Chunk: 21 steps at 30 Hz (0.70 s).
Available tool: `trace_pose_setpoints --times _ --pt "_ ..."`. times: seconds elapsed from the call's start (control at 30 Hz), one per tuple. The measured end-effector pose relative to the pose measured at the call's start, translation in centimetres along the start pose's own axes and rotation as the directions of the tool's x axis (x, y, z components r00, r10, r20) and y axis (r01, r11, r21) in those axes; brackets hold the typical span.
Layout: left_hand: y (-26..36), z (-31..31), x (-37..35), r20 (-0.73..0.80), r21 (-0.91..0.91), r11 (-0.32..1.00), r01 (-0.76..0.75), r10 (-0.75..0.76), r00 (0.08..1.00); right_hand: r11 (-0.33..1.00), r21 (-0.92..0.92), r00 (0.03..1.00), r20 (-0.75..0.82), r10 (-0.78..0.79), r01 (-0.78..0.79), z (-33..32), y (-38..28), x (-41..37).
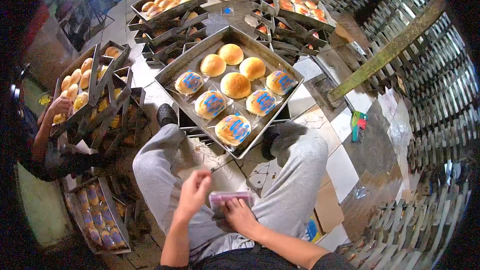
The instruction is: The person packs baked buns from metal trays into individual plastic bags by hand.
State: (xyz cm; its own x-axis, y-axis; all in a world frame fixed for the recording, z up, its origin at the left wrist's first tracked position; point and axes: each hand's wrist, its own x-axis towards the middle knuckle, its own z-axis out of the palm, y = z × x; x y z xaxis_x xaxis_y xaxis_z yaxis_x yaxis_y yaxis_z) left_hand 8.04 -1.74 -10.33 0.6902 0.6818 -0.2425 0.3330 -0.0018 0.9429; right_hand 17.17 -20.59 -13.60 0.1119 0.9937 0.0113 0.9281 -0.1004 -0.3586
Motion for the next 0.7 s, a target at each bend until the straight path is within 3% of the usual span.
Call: trace_pose_setpoints --times 0.03,0.1,0.2,0.3,0.37,0.5,0.53,0.57,0.67,0.7 --pt "-0.1 0.6 -1.0 0.039 0.022 1.0 -0.021 0.02 0.999 1.0 0.001 0.997 -0.081 -0.016 0.016 0.4 -0.1 -0.1" --pt "-0.6 1.7 -3.7 0.121 0.064 0.996 -0.062 0.054 0.991 1.0 0.005 0.997 -0.078 -0.006 0.007 0.8 0.0 -0.4" --pt "-1.8 3.0 -6.5 0.141 0.369 0.889 -0.271 0.235 0.962 0.997 -0.045 0.996 -0.062 -0.071 0.069 1.0 0.6 -0.5" --pt "-1.9 3.4 -8.0 0.075 0.446 0.865 -0.229 0.219 0.973 0.995 -0.096 0.997 0.067 -0.024 0.03 0.3 -0.5 -0.6" --pt "-1.9 3.6 -8.2 0.047 0.473 0.849 -0.235 0.242 0.969 0.997 -0.068 0.999 -0.029 -0.023 0.021 -0.3 -0.7 -0.7" --pt "1.1 2.8 -8.0 0.166 0.407 0.913 0.031 -0.107 0.98 0.982 0.179 0.99 -0.116 0.083 -0.061 -0.9 -0.3 -0.7" --pt "0.9 2.8 -8.1 0.14 0.409 0.913 0.009 -0.073 0.987 0.961 0.26 0.984 -0.12 0.128 -0.094 -0.9 -0.3 -0.6" --pt "0.3 2.8 -8.1 0.118 0.411 0.912 -0.016 -0.036 0.992 0.986 0.128 0.988 -0.093 0.123 -0.111 -0.9 -0.3 -0.8" --pt "-1.0 2.9 -7.7 0.141 0.382 0.922 -0.06 0.006 0.99 0.995 0.085 0.99 -0.123 0.067 -0.056 -2.2 -0.1 -0.9" --pt "-1.0 2.8 -7.4 0.163 0.366 0.928 -0.071 0.011 0.987 0.991 0.134 0.979 -0.203 0.008 0.02 -2.2 0.2 -1.0"
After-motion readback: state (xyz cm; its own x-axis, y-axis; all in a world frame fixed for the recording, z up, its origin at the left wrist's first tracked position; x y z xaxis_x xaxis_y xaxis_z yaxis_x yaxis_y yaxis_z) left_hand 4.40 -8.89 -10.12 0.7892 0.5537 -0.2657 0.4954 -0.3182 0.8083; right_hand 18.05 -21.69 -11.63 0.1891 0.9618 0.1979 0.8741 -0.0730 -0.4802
